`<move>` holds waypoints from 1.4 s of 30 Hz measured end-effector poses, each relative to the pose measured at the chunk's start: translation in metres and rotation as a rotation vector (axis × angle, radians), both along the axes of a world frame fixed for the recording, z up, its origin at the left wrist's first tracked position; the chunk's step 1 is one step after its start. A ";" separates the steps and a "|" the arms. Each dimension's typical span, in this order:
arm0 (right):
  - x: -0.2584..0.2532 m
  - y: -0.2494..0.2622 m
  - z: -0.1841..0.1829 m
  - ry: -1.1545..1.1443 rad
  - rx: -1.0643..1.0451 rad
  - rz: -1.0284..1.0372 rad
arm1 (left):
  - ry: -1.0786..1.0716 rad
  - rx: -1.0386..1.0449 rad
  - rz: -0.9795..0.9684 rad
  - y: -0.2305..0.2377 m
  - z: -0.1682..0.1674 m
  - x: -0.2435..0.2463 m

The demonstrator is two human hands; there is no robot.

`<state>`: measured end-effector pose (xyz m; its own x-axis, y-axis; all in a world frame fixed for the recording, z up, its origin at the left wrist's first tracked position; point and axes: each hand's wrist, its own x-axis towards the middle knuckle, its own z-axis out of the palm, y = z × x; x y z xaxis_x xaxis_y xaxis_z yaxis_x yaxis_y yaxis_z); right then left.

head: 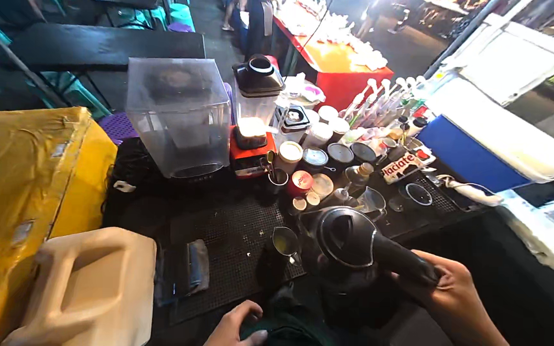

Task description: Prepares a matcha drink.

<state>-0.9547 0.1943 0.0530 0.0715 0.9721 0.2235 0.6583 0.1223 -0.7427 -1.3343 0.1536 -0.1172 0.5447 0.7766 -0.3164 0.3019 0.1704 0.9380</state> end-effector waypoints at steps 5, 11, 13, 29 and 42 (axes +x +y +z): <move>0.032 -0.013 -0.026 -0.219 -0.142 -0.053 | 0.163 -0.174 0.101 -0.004 -0.051 -0.011; 0.047 -0.006 -0.061 -0.421 -0.190 -0.022 | 0.184 -0.271 0.249 -0.005 -0.067 -0.013; 0.047 0.000 -0.070 -0.473 -0.209 -0.006 | 0.183 -0.288 0.270 -0.006 -0.069 -0.012; 0.023 0.033 -0.066 -0.670 -0.637 0.072 | 0.163 -0.351 0.394 -0.017 -0.073 -0.010; 0.023 0.035 -0.061 -0.705 -0.712 0.067 | 0.157 -0.351 0.418 -0.018 -0.073 -0.008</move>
